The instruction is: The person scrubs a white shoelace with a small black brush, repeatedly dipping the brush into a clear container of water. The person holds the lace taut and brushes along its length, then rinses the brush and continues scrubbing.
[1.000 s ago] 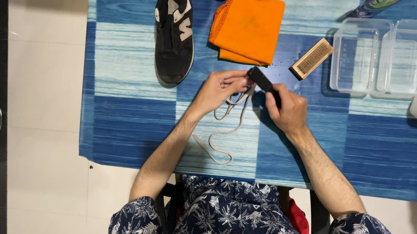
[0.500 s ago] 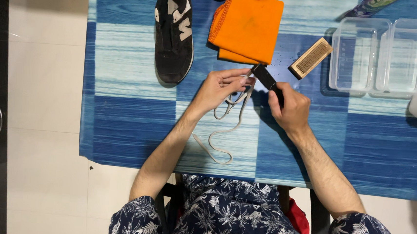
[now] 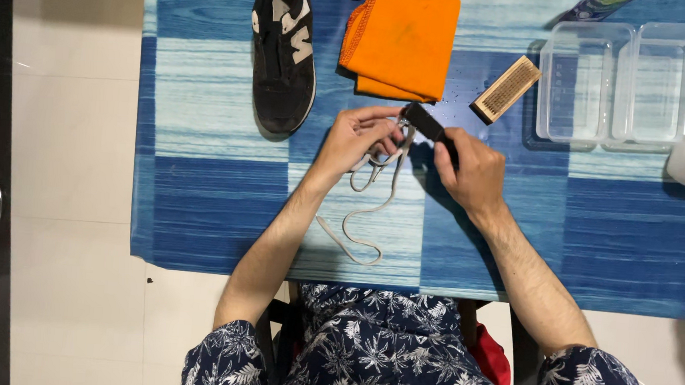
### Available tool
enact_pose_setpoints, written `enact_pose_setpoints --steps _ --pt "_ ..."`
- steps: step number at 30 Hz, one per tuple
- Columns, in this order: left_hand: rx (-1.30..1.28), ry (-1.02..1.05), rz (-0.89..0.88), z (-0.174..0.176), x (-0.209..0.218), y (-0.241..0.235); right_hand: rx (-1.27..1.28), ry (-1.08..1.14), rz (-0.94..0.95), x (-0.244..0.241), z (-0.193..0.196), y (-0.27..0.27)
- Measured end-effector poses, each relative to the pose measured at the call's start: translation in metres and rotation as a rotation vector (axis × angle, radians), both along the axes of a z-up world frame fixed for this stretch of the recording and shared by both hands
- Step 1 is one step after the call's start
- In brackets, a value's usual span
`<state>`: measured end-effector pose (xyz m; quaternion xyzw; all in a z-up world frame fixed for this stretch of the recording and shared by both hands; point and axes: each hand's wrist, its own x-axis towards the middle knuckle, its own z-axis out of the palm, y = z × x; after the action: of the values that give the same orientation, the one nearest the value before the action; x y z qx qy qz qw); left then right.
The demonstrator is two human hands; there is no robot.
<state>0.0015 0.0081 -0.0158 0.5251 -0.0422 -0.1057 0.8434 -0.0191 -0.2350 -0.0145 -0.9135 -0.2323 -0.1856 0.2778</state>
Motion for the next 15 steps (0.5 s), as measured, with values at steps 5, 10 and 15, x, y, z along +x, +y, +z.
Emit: enact_pose_setpoints --steps 5,10,15 --pt "-0.064 0.047 0.016 -0.002 0.002 0.004 0.056 0.015 -0.081 0.000 -0.005 -0.010" --pt "-0.050 0.067 0.041 0.000 0.000 -0.001 0.122 0.114 -0.073 -0.005 0.000 -0.020" --pt "-0.051 0.055 0.022 -0.009 0.002 -0.017 0.124 0.183 -0.078 -0.026 0.000 -0.019"
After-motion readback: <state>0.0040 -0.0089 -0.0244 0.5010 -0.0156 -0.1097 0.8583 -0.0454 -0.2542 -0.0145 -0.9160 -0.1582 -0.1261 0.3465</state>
